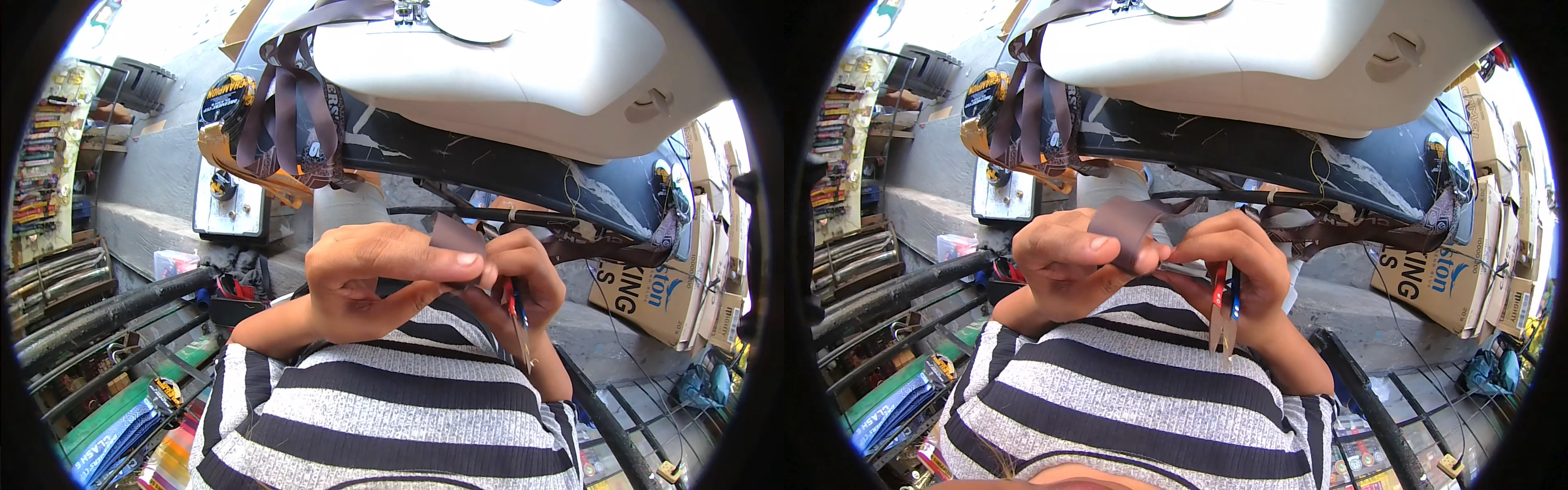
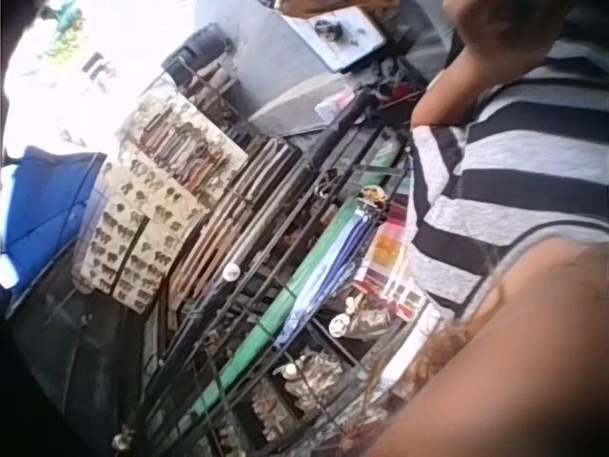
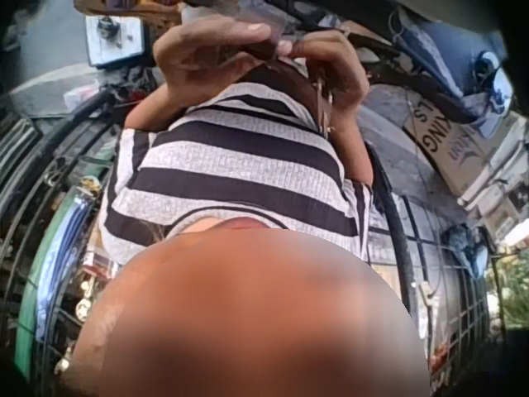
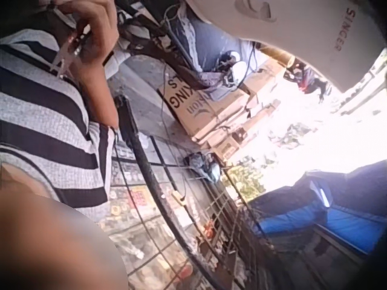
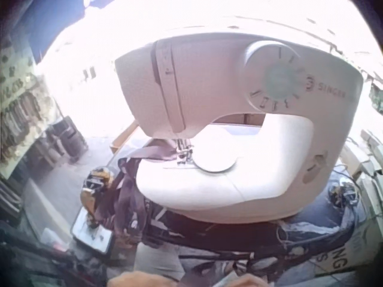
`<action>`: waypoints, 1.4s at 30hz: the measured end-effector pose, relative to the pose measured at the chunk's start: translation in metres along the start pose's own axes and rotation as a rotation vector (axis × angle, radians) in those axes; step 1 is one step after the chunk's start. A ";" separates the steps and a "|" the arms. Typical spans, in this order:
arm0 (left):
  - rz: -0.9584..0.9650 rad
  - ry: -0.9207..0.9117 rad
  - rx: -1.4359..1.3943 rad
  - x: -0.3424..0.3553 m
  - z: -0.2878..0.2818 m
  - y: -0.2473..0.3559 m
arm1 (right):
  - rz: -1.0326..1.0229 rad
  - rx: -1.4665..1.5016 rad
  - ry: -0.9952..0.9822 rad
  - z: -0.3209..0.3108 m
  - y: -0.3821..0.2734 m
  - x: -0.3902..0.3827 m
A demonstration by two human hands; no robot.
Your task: The person aligns and sews a patterned fabric strap using a sewing machine, then trims the excess with scissors. They repeat the process on another strap segment, folding and stitching it before cutting the thread.
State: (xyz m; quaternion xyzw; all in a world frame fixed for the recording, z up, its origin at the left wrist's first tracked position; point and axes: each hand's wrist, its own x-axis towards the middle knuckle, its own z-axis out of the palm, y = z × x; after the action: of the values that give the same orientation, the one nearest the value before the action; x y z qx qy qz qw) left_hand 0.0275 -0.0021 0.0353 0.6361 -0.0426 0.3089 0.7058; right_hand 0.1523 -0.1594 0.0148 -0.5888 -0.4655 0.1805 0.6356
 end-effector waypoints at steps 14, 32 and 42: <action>-0.403 0.194 -1.011 -0.003 -0.006 -0.012 | -0.152 -0.024 -0.132 0.002 -0.006 0.007; -0.978 0.085 -1.119 -0.024 0.007 -0.018 | 0.518 0.331 0.018 -0.024 -0.010 0.025; -0.891 -0.084 -0.373 -0.034 0.006 -0.006 | 0.467 0.221 -0.001 -0.039 -0.002 0.026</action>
State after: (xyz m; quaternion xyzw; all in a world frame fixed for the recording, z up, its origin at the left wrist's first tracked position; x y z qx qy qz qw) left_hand 0.0050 -0.0206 0.0155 0.4670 0.1506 -0.0622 0.8691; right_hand 0.1959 -0.1621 0.0319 -0.6073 -0.2947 0.3722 0.6370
